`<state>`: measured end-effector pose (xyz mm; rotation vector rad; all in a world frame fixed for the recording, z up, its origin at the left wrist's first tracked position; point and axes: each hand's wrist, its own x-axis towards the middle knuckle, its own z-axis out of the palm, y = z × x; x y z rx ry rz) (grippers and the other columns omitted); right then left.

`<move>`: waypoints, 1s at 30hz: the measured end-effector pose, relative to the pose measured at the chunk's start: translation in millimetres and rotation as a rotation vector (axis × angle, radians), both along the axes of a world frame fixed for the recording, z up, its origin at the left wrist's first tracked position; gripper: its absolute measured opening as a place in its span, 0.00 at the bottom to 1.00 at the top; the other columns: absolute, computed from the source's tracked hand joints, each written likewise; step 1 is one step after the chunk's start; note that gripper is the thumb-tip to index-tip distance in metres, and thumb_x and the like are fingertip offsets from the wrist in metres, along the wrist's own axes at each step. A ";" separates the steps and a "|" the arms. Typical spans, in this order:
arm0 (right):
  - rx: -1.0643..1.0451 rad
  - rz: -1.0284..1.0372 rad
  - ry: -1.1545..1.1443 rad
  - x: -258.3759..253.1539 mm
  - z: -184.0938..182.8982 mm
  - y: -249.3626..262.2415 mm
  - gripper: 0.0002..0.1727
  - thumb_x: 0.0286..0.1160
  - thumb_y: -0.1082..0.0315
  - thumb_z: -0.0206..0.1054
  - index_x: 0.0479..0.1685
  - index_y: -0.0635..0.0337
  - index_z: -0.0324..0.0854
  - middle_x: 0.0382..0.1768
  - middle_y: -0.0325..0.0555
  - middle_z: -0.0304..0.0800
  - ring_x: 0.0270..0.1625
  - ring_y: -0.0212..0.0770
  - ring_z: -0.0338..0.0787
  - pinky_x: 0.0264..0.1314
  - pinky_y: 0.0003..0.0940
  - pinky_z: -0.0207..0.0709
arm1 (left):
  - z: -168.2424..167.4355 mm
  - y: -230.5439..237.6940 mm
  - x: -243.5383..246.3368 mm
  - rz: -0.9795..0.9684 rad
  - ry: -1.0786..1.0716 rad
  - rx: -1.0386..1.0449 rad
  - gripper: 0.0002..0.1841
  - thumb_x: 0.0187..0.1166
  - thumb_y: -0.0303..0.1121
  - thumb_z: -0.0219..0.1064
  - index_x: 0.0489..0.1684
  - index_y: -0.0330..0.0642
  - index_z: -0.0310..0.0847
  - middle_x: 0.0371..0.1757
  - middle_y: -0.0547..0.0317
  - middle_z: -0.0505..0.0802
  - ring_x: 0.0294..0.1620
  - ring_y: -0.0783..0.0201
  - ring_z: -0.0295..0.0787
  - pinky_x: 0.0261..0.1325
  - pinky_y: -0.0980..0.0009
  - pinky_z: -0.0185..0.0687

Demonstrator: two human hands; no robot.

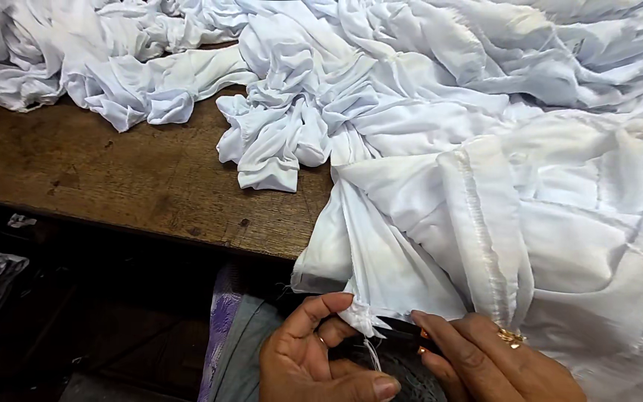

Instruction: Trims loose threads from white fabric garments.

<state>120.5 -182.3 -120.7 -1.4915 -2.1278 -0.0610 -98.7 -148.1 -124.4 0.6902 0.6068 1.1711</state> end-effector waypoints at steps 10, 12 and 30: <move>0.000 0.020 -0.028 5.9 3.6 -2.1 0.22 0.91 0.54 0.54 0.60 0.61 0.86 0.30 0.51 0.83 0.30 0.47 0.81 0.29 0.38 0.71 | -2.2 0.0 0.5 -0.005 0.004 -0.003 0.34 0.54 0.08 0.79 0.67 0.20 0.75 0.62 0.33 0.88 0.58 0.48 0.93 0.47 0.56 0.97; 0.019 0.017 -0.024 2.8 2.5 -0.4 0.23 0.91 0.53 0.53 0.60 0.61 0.87 0.29 0.50 0.83 0.30 0.46 0.81 0.29 0.38 0.71 | -2.2 -0.1 1.3 -0.004 0.006 0.000 0.34 0.54 0.08 0.79 0.68 0.20 0.75 0.62 0.33 0.88 0.58 0.48 0.93 0.47 0.56 0.96; -0.207 0.048 0.565 -3.6 1.2 10.1 0.22 0.82 0.52 0.68 0.55 0.65 0.84 0.39 0.47 0.87 0.37 0.31 0.82 0.41 0.26 0.77 | 1.9 1.4 -2.1 -0.030 -0.003 -0.022 0.16 0.86 0.20 0.56 0.66 0.24 0.83 0.62 0.37 0.90 0.50 0.55 0.94 0.37 0.63 0.93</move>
